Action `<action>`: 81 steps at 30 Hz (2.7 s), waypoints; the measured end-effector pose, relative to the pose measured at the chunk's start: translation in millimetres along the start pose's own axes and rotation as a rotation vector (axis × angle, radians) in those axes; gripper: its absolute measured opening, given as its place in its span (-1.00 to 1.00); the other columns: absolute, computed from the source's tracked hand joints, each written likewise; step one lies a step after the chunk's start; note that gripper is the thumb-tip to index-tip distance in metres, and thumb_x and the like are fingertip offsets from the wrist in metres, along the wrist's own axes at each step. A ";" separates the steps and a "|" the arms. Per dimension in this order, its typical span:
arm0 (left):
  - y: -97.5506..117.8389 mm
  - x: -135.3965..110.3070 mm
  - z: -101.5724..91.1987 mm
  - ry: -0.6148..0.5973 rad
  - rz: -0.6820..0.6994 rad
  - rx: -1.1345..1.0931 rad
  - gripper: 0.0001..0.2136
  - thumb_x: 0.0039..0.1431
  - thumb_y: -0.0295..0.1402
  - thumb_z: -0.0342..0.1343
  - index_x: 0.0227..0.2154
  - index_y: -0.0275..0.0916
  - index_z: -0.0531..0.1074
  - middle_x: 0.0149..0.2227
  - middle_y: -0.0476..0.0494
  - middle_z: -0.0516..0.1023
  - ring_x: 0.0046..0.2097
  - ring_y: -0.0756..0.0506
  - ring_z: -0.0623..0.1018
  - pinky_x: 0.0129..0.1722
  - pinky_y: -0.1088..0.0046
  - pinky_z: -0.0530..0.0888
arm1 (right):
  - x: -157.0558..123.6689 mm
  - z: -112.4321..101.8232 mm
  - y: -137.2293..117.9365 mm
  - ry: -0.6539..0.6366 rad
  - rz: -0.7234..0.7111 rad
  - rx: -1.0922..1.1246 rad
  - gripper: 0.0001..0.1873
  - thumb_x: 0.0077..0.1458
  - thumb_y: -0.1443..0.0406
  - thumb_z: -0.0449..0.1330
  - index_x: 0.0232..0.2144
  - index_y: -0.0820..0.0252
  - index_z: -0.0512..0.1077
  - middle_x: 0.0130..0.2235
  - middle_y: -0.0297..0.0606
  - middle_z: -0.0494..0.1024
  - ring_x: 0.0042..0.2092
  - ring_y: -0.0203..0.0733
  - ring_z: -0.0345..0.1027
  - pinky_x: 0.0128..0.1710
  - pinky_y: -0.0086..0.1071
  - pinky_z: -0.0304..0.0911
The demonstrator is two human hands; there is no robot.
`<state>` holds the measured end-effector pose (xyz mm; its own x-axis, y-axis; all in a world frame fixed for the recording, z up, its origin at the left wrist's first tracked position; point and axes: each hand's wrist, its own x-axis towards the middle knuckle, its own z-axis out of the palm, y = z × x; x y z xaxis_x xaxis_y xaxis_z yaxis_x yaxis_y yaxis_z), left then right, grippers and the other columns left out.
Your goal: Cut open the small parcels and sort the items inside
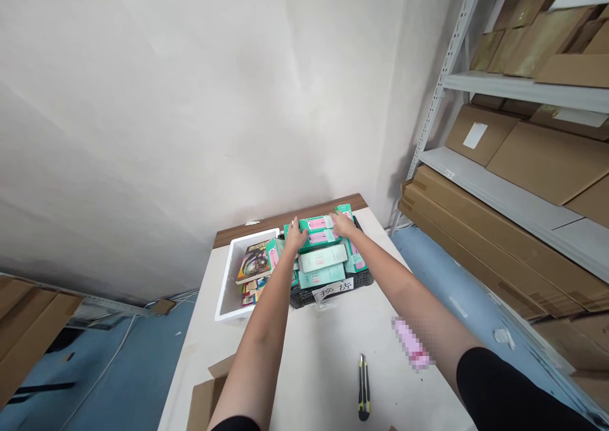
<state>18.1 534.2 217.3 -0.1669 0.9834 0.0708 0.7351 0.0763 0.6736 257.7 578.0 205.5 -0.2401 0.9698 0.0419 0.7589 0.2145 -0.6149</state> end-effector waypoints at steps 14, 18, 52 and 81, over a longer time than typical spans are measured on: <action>-38.6 -217.0 -88.8 0.393 0.473 0.024 -0.37 0.41 -0.25 0.05 0.49 -0.12 0.08 0.51 -0.30 0.13 0.51 -0.31 0.15 0.46 -0.05 0.19 | -196.4 48.8 -137.8 0.402 -0.409 0.066 -0.34 0.29 0.33 0.14 0.41 0.09 0.29 0.43 -0.07 0.26 0.44 0.10 0.11 0.41 0.08 0.17; -122.9 -302.5 -119.2 0.338 0.384 0.039 -0.40 0.39 -0.30 0.07 0.45 -0.15 0.18 0.49 -0.32 0.17 0.50 -0.31 0.19 0.45 -0.03 0.24 | -274.2 112.0 -180.5 0.327 -0.378 0.109 -0.38 0.29 0.32 0.16 0.38 0.10 0.34 0.42 -0.04 0.28 0.42 0.10 0.15 0.40 0.08 0.20; -8.6 -548.1 45.5 -0.412 0.908 -0.070 -0.80 0.38 -0.36 0.13 -0.08 -0.10 0.64 0.53 -0.10 0.12 0.56 -0.32 -0.02 0.48 -0.12 0.17 | -696.7 117.6 -67.7 0.661 0.488 -0.318 -0.88 0.30 0.35 0.22 -0.17 0.14 0.57 0.53 -0.12 0.06 0.57 0.05 -0.32 0.47 0.22 -0.09; 159.8 -705.6 57.6 -0.405 1.045 -0.087 -0.39 0.34 -0.42 0.09 0.43 -0.07 0.23 0.58 -0.12 -0.06 0.57 -0.33 -0.04 0.51 -0.08 0.14 | -871.3 -9.9 -4.3 0.809 0.492 -0.274 -0.43 0.24 0.31 0.17 0.29 0.20 0.40 0.50 0.00 0.10 0.52 0.29 -0.16 0.43 0.29 0.00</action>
<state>291.1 -138.1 232.6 0.7418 0.5401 0.3975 0.3381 -0.8131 0.4739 469.6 -266.9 179.4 0.5491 0.7228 0.4196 0.8018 -0.3140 -0.5084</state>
